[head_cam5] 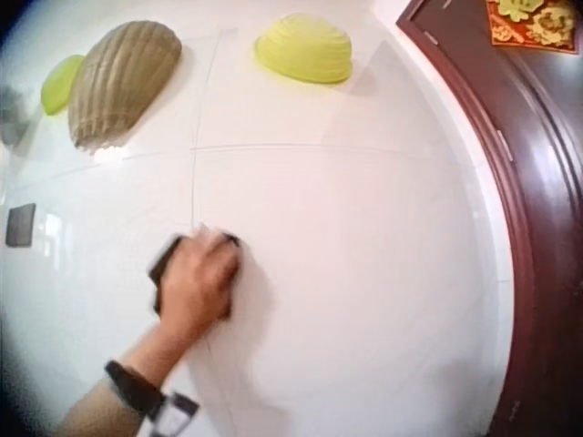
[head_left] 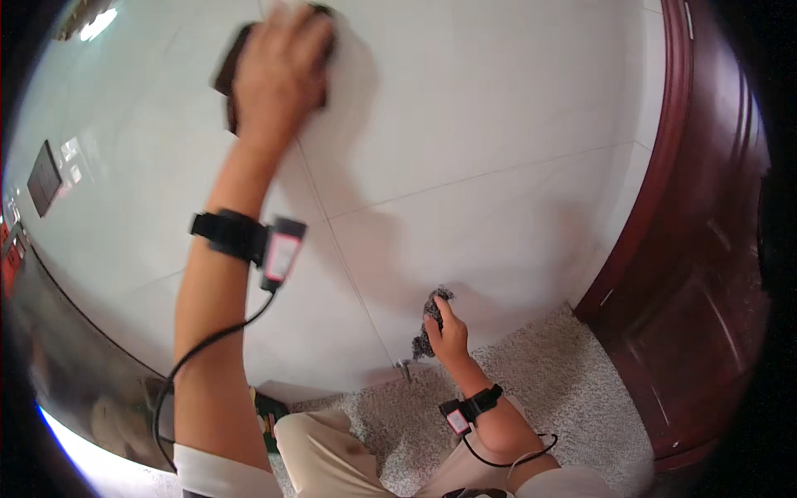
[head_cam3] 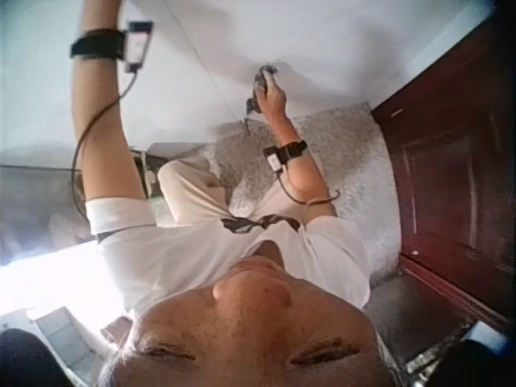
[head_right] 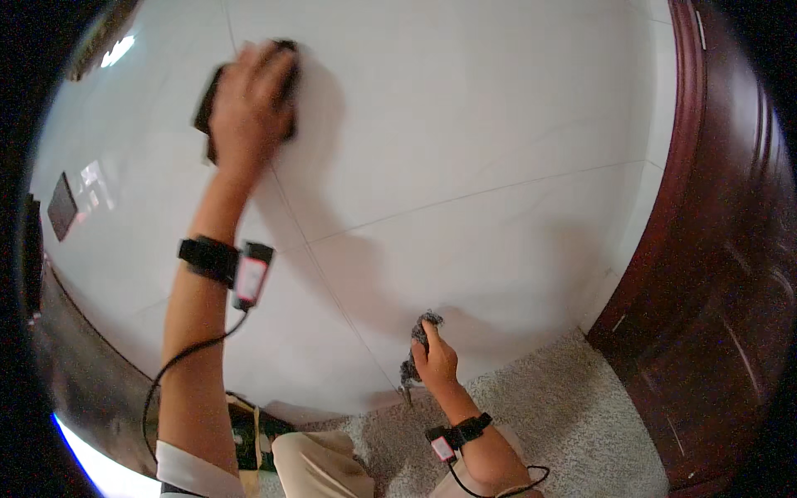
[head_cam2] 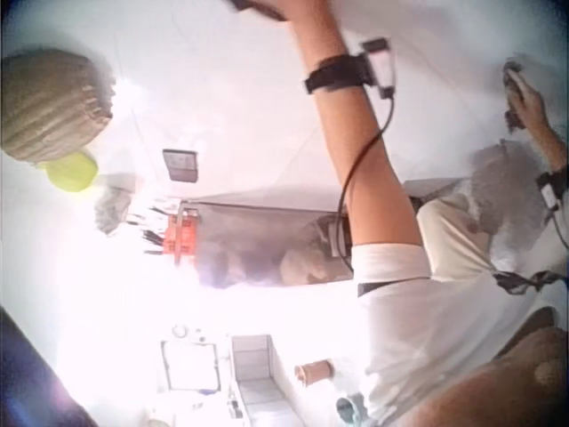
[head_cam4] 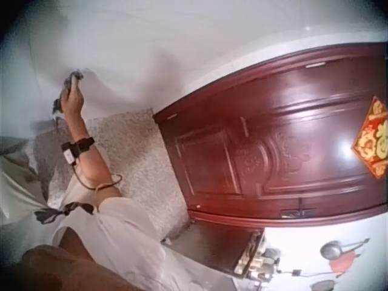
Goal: Scrubbing and wiping a tiled wall near the floor using a scrub pad and a cloth.
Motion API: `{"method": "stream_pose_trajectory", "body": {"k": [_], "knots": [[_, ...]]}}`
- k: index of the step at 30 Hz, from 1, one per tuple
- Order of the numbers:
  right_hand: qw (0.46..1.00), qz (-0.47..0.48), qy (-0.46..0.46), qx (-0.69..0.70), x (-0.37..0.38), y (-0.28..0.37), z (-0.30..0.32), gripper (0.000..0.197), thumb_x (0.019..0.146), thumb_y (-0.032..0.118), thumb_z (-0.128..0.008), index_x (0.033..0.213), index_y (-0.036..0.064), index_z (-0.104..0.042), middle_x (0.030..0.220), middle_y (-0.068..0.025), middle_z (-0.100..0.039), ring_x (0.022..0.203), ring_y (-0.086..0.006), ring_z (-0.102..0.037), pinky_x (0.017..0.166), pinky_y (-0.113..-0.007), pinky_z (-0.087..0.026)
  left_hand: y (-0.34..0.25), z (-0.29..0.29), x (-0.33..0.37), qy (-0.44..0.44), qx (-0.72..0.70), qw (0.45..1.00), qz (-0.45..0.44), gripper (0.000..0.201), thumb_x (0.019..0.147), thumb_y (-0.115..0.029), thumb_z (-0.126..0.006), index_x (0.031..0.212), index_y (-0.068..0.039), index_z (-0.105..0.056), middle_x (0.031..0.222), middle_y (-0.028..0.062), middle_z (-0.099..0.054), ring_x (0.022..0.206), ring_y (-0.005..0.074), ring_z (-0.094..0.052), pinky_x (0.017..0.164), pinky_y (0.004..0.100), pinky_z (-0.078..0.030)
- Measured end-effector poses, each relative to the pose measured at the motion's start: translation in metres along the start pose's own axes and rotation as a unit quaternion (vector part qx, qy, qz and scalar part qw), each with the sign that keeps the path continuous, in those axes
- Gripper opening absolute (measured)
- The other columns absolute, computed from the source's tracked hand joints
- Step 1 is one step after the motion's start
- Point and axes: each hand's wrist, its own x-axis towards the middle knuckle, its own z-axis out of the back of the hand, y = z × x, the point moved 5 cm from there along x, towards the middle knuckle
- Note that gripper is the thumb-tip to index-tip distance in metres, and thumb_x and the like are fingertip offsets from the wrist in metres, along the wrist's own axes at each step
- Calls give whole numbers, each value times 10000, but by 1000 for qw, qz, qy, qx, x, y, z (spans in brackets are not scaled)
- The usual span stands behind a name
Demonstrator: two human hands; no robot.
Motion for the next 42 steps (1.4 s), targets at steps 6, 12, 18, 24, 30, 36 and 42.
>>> {"method": "stream_pose_trajectory", "body": {"k": [6,12,18,24,30,36,42], "knots": [[994,-109,8,15,2,-15,-1,397,788,244,-493,1125,45,-433,920,-208,-558,761,-339,-560,631,-398,-445,-123,10,-129,176,-148,969,-93,311,691,-151,-502,998,-118,-533,1116,89,-454,1036,288,-418,818,395,-390],[993,-116,21,15,2,-9,-6,389,781,226,-503,1123,52,-437,813,-203,-574,645,-319,-563,561,-378,-441,-152,32,-254,289,-175,905,-256,312,708,-183,-484,1015,-142,-516,1187,93,-397,1124,283,-349,833,399,-391],[998,-61,-34,10,1,-13,6,398,778,222,-509,1123,39,-437,784,-186,-579,585,-288,-557,521,-362,-431,-58,41,-170,230,-141,957,-111,294,694,-138,-516,987,-130,-534,1134,131,-436,1034,341,-416,857,427,-360],[999,-48,-5,1,3,3,8,407,786,235,-506,1130,30,-436,767,-170,-582,529,-234,-537,490,-337,-421,67,54,-67,-13,-21,1000,-4,386,643,-126,-641,1016,-131,-543,1155,140,-423,1079,318,-386,886,394,-340],[999,-33,7,-7,9,14,9,412,794,229,-507,1142,23,-428,727,-141,-576,432,-157,-462,427,-307,-379,52,51,-62,-132,79,982,107,427,664,-26,-594,1073,-66,-480,1121,186,-377,1008,346,-396,834,406,-370],[998,-56,8,33,9,6,7,393,793,206,-504,1123,6,-430,904,-182,-571,717,-245,-579,613,-328,-442,9,39,-148,-87,55,985,137,408,654,-185,-635,1046,-137,-535,1140,133,-427,1063,321,-384,898,420,-290],[993,-110,28,30,9,7,9,382,783,212,-505,1108,19,-447,868,-192,-574,704,-272,-580,596,-333,-444,-103,40,-287,78,-58,974,204,431,614,-117,-617,1038,-135,-541,1144,152,-425,1067,374,-373,879,462,-289]]}}
